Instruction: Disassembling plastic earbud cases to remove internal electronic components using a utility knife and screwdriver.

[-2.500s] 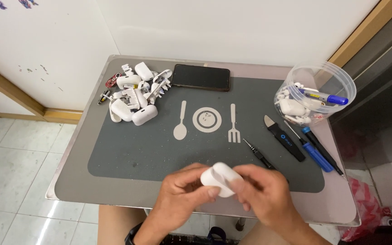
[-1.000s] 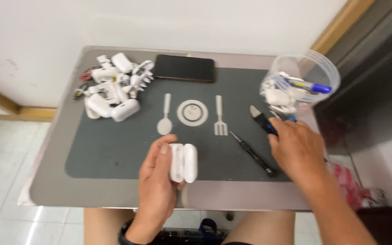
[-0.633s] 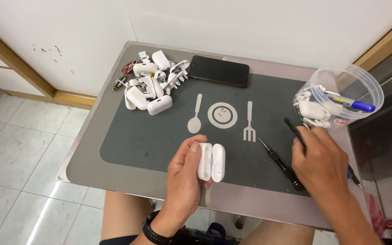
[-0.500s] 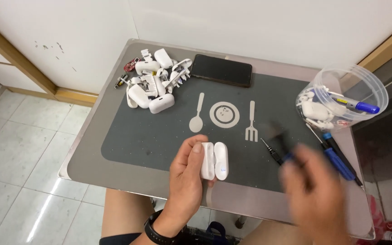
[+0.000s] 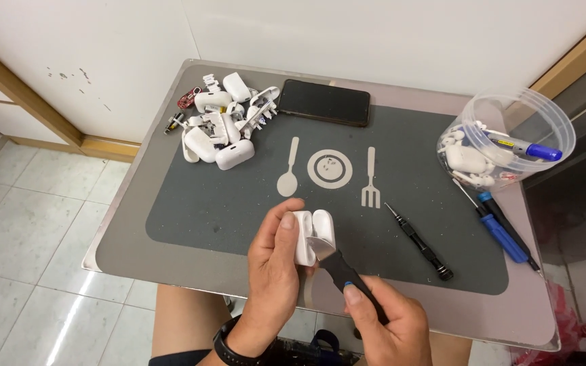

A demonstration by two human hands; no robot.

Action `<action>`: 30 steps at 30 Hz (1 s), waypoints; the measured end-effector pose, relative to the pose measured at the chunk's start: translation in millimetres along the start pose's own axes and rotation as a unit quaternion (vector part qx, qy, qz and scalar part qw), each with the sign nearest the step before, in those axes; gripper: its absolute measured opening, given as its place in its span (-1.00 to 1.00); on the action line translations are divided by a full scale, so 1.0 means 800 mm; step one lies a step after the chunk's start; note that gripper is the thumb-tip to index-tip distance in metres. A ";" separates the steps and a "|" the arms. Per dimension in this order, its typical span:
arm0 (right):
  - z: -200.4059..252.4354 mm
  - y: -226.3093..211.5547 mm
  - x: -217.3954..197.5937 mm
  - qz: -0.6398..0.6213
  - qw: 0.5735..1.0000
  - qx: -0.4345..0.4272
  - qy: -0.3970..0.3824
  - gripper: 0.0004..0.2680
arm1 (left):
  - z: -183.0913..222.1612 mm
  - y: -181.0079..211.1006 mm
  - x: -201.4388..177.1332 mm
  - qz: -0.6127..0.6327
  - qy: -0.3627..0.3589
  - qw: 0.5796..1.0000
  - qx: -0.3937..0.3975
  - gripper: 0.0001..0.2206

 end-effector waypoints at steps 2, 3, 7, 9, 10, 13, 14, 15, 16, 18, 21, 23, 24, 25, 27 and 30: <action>-0.001 0.002 -0.001 -0.007 1.000 0.002 -0.011 -0.73 | 0.000 0.002 -0.001 -0.009 0.002 1.000 0.011 -0.66; -0.001 0.000 -0.001 -0.010 1.000 0.014 -0.005 -0.73 | 0.001 0.003 0.000 -0.016 0.002 1.000 -0.003 -0.65; -0.002 -0.002 -0.004 -0.008 1.000 0.014 -0.013 -0.73 | 0.003 0.008 0.001 -0.061 0.004 0.998 -0.002 -0.66; -0.002 -0.019 -0.005 -0.002 0.998 0.052 -0.019 -0.75 | 0.002 0.004 -0.002 -0.126 0.020 0.992 0.022 -0.64; -0.001 -0.026 -0.006 0.005 0.996 0.091 -0.025 -0.76 | 0.002 0.003 -0.003 -0.190 0.037 0.980 0.046 -0.62; -0.005 -0.039 -0.005 0.028 0.991 0.114 -0.061 -0.76 | 0.005 0.001 0.003 -0.244 0.032 0.963 0.111 -0.63; -0.004 -0.044 -0.006 0.028 0.991 0.114 -0.058 -0.76 | 0.004 0.000 0.004 -0.243 0.029 0.963 0.111 -0.63; -0.004 -0.048 -0.006 0.041 0.988 0.131 -0.068 -0.72 | 0.003 -0.002 0.005 -0.250 0.042 0.963 0.094 -0.65; -0.003 -0.052 -0.005 0.053 0.984 0.148 -0.079 -0.61 | 0.002 -0.003 0.005 -0.257 0.056 0.962 0.076 -0.66; -0.015 -0.072 -0.007 0.097 0.974 0.176 -0.101 -0.63 | 0.003 0.001 0.006 -0.246 0.043 0.966 0.066 -0.68; -0.038 -0.112 -0.003 0.126 0.944 0.254 -0.170 -0.84 | 0.003 -0.004 0.010 -0.292 0.023 0.954 0.068 -0.73; -0.048 -0.118 -0.004 0.110 0.923 0.303 -0.212 -0.69 | 0.004 -0.005 0.014 -0.347 0.013 0.934 0.082 -0.76; -0.050 -0.111 -0.006 0.082 0.929 0.281 -0.228 -0.70 | 0.005 0.001 0.015 -0.385 0.017 0.914 0.127 -0.77; -0.054 -0.104 -0.006 0.056 0.932 0.257 -0.247 -0.70 | 0.005 0.007 0.014 -0.420 0.025 0.891 0.170 -0.76; -0.054 -0.081 -0.008 -0.004 0.938 0.239 -0.250 -0.73 | 0.004 0.013 0.014 -0.432 0.032 0.876 0.214 -0.78; -0.050 -0.075 0.001 0.001 0.945 0.219 -0.243 -0.73 | 0.000 0.016 0.011 -0.480 0.058 0.834 0.267 -0.82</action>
Point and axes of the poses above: each hand's wrist, its own z-axis away from the middle knuckle, its own x-axis out of the palm, y = z × x, the point moved 2 cm from there along -z, towards the middle knuckle, and after that the axes turned 15 degrees about -z, right-handed, at the moved point
